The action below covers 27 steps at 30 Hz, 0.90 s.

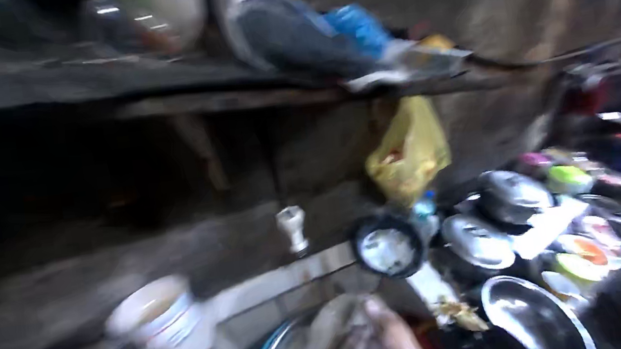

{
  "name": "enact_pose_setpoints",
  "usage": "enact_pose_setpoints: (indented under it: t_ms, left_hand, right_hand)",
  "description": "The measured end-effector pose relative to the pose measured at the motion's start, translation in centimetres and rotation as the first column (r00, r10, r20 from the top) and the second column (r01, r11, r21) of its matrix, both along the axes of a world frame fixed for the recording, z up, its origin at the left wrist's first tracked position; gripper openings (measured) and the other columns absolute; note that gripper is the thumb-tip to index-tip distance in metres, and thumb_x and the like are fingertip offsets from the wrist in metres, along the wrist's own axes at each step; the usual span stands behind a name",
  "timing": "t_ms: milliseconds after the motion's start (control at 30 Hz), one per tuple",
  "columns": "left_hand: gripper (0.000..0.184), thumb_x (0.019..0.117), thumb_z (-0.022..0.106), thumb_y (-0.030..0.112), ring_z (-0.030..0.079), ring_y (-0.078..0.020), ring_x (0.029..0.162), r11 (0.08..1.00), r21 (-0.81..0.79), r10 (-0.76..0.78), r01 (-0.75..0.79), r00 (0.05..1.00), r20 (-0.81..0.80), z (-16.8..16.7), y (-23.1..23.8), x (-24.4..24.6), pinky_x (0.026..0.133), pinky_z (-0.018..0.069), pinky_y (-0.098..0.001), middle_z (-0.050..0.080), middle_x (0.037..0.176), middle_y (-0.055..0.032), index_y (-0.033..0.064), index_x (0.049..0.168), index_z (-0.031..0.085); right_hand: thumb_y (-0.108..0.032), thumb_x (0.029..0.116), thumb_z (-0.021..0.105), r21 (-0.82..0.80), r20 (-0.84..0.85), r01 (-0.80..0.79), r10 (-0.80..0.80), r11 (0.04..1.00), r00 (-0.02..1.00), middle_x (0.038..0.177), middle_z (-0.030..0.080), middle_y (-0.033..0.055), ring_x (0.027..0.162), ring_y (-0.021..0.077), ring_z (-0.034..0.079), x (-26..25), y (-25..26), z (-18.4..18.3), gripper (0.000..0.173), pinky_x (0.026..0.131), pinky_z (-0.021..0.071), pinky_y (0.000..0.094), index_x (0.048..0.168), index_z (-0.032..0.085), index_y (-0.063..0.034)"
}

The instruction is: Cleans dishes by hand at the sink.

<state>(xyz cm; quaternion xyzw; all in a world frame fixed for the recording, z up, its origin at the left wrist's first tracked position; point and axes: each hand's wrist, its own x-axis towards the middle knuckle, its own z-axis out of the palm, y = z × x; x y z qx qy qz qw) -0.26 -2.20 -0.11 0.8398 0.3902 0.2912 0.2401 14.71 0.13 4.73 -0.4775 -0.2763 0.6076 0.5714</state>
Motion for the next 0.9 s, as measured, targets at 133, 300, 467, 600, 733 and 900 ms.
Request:
enact_pose_setpoints:
  t_ms: [133,300,467,600,733,900]
  left_hand:
    - [0.03,0.0904,0.072,0.013,0.071,-0.0261,0.109,0.997,-0.058,0.063,-0.052,0.973,0.222,-0.7,-0.9,-6.7,0.1,0.056,-0.0459,0.074,0.115,-0.0162,-0.0009,0.117,0.074]
    - [0.031,0.0971,0.06,0.019,0.066,-0.0174,0.072,0.61,-0.189,0.767,-0.77,0.512,0.387,2.5,3.4,-8.1,0.073,0.056,-0.037,0.068,0.08,-0.015,-0.0105,0.097,0.07]
    - [0.041,0.095,0.058,0.016,0.062,-0.0386,0.122,0.635,-0.051,0.723,-0.771,0.571,0.388,-2.0,0.1,-7.7,0.106,0.0481,-0.0519,0.064,0.127,-0.0298,-0.0117,0.124,0.064]
    - [0.046,0.0899,0.063,0.043,0.056,-0.04,0.127,0.744,-0.057,0.656,-0.665,0.713,0.248,-4.3,-3.0,-8.7,0.105,0.0465,-0.0546,0.06,0.133,-0.0253,0.0055,0.114,0.073]
    - [0.027,0.0981,0.059,0.02,0.064,-0.0062,0.081,0.491,-0.439,0.866,-0.752,0.366,0.341,-5.6,-2.2,-14.6,0.08,0.0552,-0.0265,0.069,0.087,-0.0055,-0.0054,0.102,0.07]
    - [0.015,0.0867,0.074,0.014,0.065,-0.0024,0.074,0.457,-0.607,0.87,-0.65,0.468,0.154,-2.6,-9.5,-18.6,0.071,0.0576,-0.0235,0.069,0.081,0.0034,0.0037,0.097,0.07]
  right_hand:
    - [-0.047,0.112,0.021,-0.255,-0.105,-0.292,0.273,0.922,0.956,0.134,0.064,0.0146,0.114,0.0278,0.067,-0.7,0.2,-4.4,0.056,0.094,0.0564,0.0494,0.156,0.037,-0.0161]
    - [-0.012,0.1046,0.046,0.179,0.064,-0.211,0.203,0.961,0.977,0.105,0.073,0.0035,0.094,0.0071,0.071,-7.4,-3.9,-5.3,0.033,0.089,0.0603,0.0297,0.131,0.051,0.0066]
    - [-0.005,0.1009,0.048,0.188,0.199,-0.379,0.342,0.906,0.918,0.106,0.072,0.007,0.094,0.005,0.069,-10.2,-4.1,-5.4,0.033,0.089,0.0588,0.0264,0.128,0.057,0.0105]
    - [-0.001,0.0966,0.053,0.036,0.461,-0.691,0.601,0.722,0.653,0.101,0.069,0.0083,0.085,0.0034,0.063,-9.9,-4.3,-6.0,0.029,0.081,0.0542,0.0248,0.122,0.064,0.0071]
    - [-0.001,0.0982,0.053,0.114,0.09,-0.555,0.548,0.824,0.832,0.099,0.074,0.0033,0.088,0.0058,0.071,-12.4,-5.2,-8.7,0.024,0.083,0.0608,0.0273,0.117,0.067,0.005]
    - [-0.01,0.0988,0.059,-0.038,-0.088,-0.538,0.533,0.842,0.841,0.094,0.074,0.0064,0.081,0.0121,0.071,-14.7,-5.2,-14.8,0.021,0.075,0.0615,0.0317,0.114,0.068,0.0026]
